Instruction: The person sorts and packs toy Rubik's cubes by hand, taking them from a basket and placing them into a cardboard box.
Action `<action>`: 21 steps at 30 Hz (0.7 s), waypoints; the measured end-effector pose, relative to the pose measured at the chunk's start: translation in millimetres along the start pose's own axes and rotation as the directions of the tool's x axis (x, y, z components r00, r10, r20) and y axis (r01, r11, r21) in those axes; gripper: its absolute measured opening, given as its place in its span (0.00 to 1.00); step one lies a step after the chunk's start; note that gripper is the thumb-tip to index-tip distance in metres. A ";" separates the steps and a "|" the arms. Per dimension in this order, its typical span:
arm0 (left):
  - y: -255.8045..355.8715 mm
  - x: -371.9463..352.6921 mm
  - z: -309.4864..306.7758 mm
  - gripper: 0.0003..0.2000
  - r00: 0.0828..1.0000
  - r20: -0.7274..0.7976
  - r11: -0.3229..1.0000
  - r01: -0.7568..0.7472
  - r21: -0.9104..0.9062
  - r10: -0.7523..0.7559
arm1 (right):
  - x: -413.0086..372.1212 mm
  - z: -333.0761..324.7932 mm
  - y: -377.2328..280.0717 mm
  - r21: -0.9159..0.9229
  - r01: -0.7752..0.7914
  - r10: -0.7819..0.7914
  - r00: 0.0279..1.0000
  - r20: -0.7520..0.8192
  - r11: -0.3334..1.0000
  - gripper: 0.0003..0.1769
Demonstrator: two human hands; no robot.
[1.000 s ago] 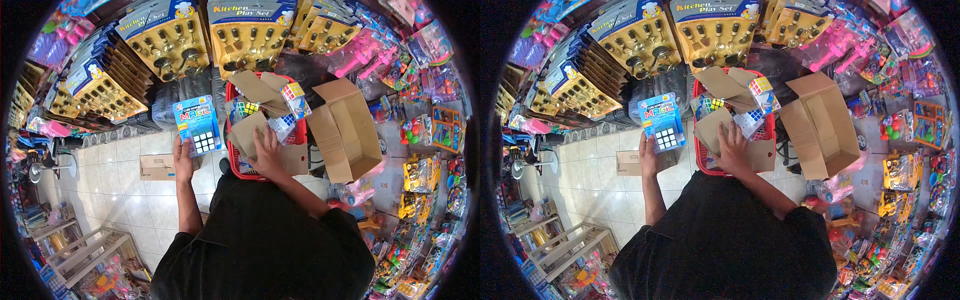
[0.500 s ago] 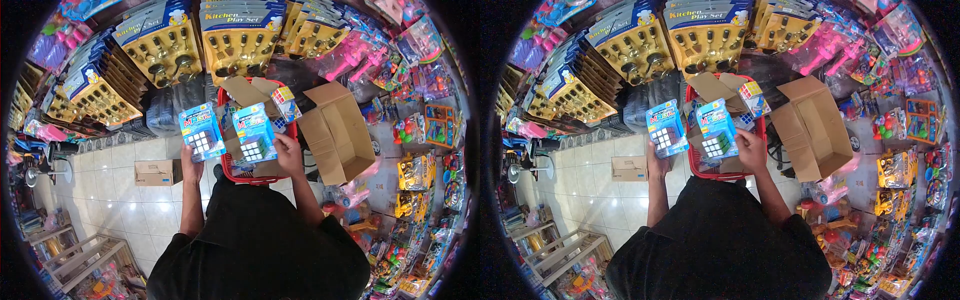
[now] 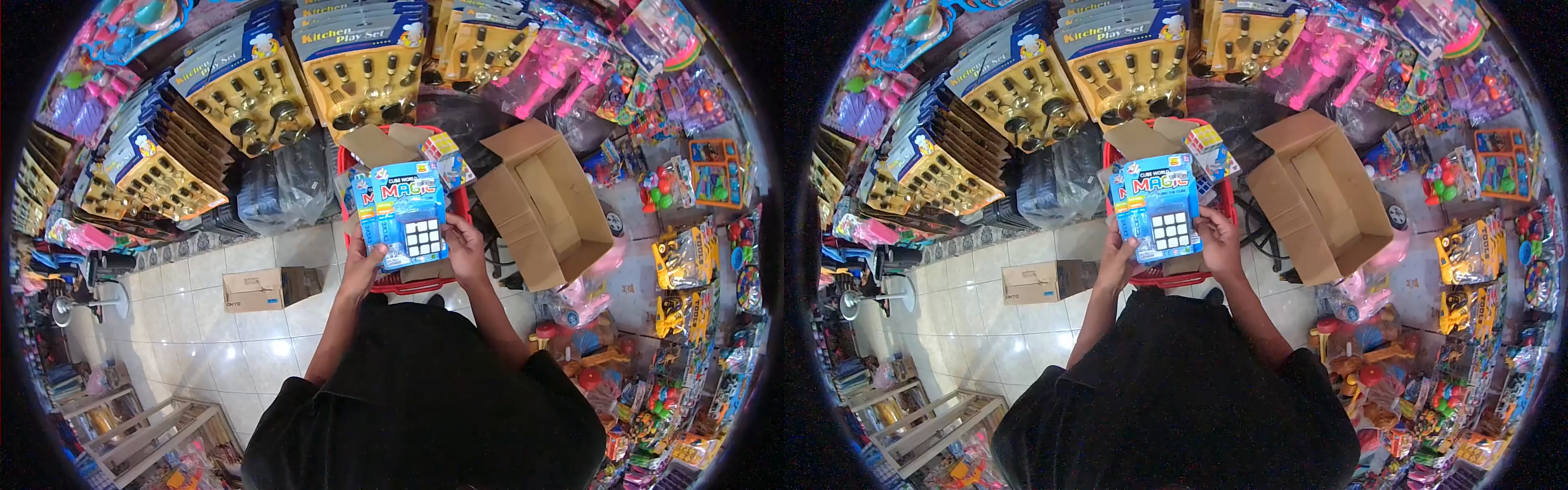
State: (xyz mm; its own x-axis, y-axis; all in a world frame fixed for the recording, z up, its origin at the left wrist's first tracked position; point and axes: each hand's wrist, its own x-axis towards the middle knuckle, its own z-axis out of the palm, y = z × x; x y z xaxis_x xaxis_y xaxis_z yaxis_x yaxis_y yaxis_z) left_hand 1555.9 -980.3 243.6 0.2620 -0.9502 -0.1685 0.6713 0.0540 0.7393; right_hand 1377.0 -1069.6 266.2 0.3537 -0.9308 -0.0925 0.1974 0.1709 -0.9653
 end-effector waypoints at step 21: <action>27.4 -27.6 -38.0 0.21 0.945 -0.314 0.989 -0.121 -0.080 0.090 | -20.2 -77.1 -23.1 -0.869 0.409 0.117 0.884 0.453 0.279 0.13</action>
State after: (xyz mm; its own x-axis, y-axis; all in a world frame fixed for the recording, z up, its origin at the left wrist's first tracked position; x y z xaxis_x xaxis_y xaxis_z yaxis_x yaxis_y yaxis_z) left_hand 1593.4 -940.9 243.7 0.5256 -0.7970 -0.2977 0.6881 0.1925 0.6996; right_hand 1294.8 -1079.7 271.6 0.7500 -0.6561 -0.0839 -0.5950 -0.6137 -0.5191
